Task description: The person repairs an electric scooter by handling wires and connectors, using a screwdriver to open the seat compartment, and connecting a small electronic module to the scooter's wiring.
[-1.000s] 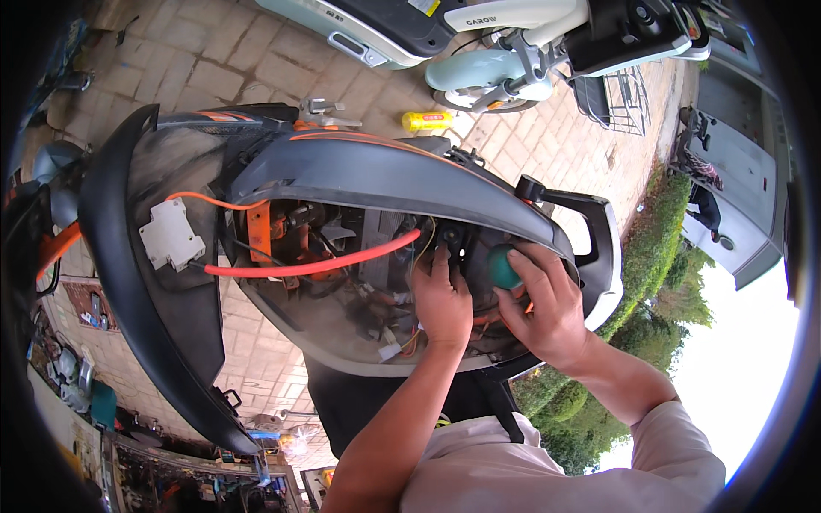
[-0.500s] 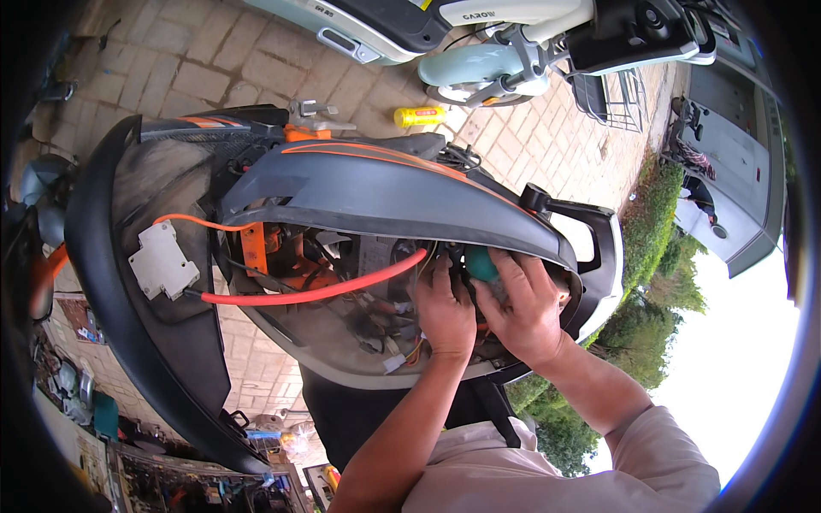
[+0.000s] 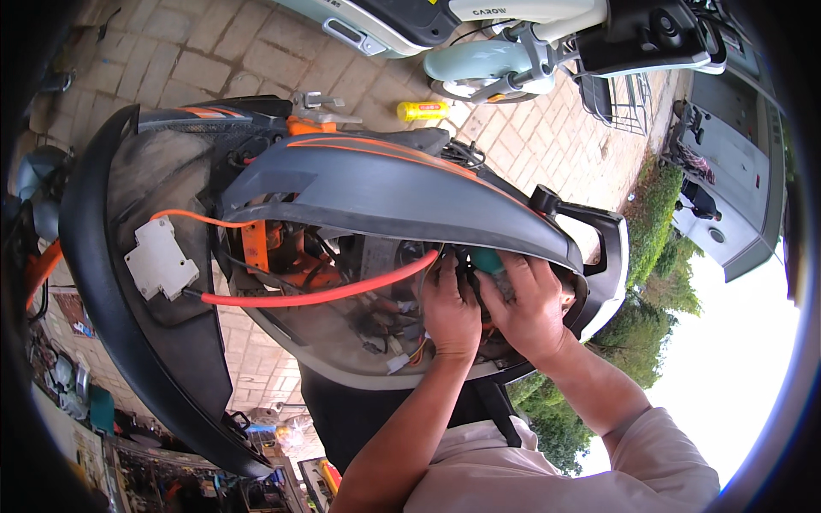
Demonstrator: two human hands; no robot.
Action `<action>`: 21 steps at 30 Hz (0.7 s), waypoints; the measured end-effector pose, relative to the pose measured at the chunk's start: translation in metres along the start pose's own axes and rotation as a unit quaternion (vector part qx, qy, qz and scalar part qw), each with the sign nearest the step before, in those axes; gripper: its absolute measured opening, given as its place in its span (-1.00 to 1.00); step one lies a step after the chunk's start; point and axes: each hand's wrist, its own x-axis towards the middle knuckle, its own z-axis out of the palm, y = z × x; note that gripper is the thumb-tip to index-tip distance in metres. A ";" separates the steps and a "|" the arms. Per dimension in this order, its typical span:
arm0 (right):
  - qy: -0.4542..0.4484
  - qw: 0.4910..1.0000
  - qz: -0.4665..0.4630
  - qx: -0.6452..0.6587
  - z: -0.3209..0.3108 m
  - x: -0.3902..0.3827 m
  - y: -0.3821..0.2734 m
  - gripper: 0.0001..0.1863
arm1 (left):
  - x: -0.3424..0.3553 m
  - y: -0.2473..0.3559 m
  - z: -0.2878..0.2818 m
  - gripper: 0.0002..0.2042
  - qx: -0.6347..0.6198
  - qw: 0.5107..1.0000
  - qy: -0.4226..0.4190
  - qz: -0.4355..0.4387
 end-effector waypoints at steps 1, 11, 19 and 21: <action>0.001 1.000 -0.004 -0.002 0.000 0.001 0.000 -0.51 | 0.000 -0.001 0.001 -0.59 -0.005 1.000 -0.002 -0.002; -0.134 0.988 0.037 -0.066 0.002 0.023 -0.025 -0.56 | 0.001 -0.005 0.003 -0.65 0.007 1.000 -0.022 0.022; -0.192 0.969 -0.038 -0.154 0.009 0.039 -0.006 -0.61 | -0.002 0.003 -0.001 -0.56 0.033 0.999 -0.019 0.016; -0.181 0.974 -0.058 -0.127 0.011 0.035 0.001 -0.56 | -0.002 0.004 -0.002 -0.54 0.036 0.999 -0.014 0.023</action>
